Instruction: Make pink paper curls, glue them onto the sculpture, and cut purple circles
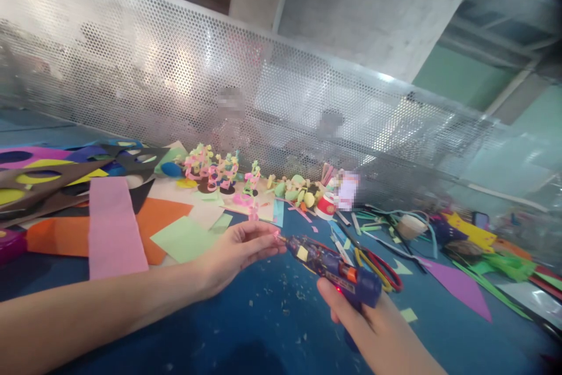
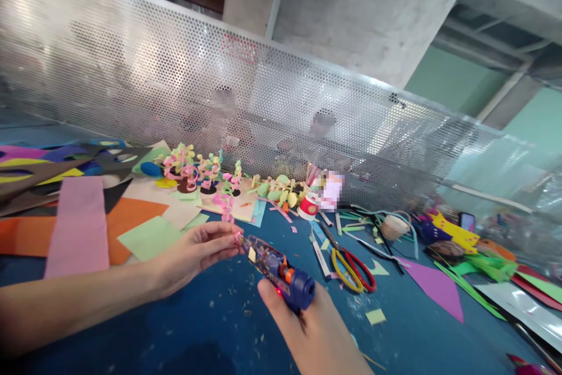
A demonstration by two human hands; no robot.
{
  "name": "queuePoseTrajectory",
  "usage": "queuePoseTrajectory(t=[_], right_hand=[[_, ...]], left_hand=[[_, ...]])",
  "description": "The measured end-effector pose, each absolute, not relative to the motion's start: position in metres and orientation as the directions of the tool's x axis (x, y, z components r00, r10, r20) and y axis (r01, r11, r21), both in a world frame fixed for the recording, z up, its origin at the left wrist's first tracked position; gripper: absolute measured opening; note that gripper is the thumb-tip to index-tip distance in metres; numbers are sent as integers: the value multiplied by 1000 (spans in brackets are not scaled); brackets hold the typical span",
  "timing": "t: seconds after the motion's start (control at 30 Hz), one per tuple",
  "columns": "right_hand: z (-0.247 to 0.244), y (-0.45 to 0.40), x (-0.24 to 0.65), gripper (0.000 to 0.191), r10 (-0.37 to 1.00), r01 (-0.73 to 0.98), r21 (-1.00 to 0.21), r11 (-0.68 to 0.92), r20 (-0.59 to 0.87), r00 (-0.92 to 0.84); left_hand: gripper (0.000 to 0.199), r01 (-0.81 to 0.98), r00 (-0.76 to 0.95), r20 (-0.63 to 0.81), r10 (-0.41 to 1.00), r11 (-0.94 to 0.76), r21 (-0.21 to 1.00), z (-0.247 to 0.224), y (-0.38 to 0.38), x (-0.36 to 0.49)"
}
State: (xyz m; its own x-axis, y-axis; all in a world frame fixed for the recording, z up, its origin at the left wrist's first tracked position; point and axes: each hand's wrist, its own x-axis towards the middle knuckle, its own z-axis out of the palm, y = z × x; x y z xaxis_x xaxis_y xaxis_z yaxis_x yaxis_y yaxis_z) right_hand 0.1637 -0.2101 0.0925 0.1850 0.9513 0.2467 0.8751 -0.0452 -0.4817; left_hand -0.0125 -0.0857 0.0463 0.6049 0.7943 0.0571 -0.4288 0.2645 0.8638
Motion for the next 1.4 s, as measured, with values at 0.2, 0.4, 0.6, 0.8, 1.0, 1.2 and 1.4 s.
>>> queuePoseTrajectory(t=[0.2,0.4,0.6,0.8,1.0,1.2,1.4], right_hand=[[92,-211,163,49,950,866,-495,-68,233,208],[94,-211,162,50,956,881,-471,-42,237,173],[95,-211,162,49,957,881,-469,-57,227,182],[90,-212,163,48,947,872,-487,-45,257,192],[93,-213,161,47,949,854,-519,-36,249,192],[96,-212,163,49,956,881,-471,-54,231,182],[95,-212,162,52,953,888,-455,-72,232,196]], left_hand=[[18,-434,597,59,800,260,863,47,-86,-12],[19,-442,601,62,797,267,856,45,-85,-12],[16,-434,605,62,793,264,861,46,-86,-12],[19,-433,602,59,796,263,862,47,-87,-12],[17,-416,606,61,793,251,874,46,-88,-12],[16,-421,609,63,791,255,871,47,-88,-12],[15,-419,609,68,790,248,874,45,-88,-12]])
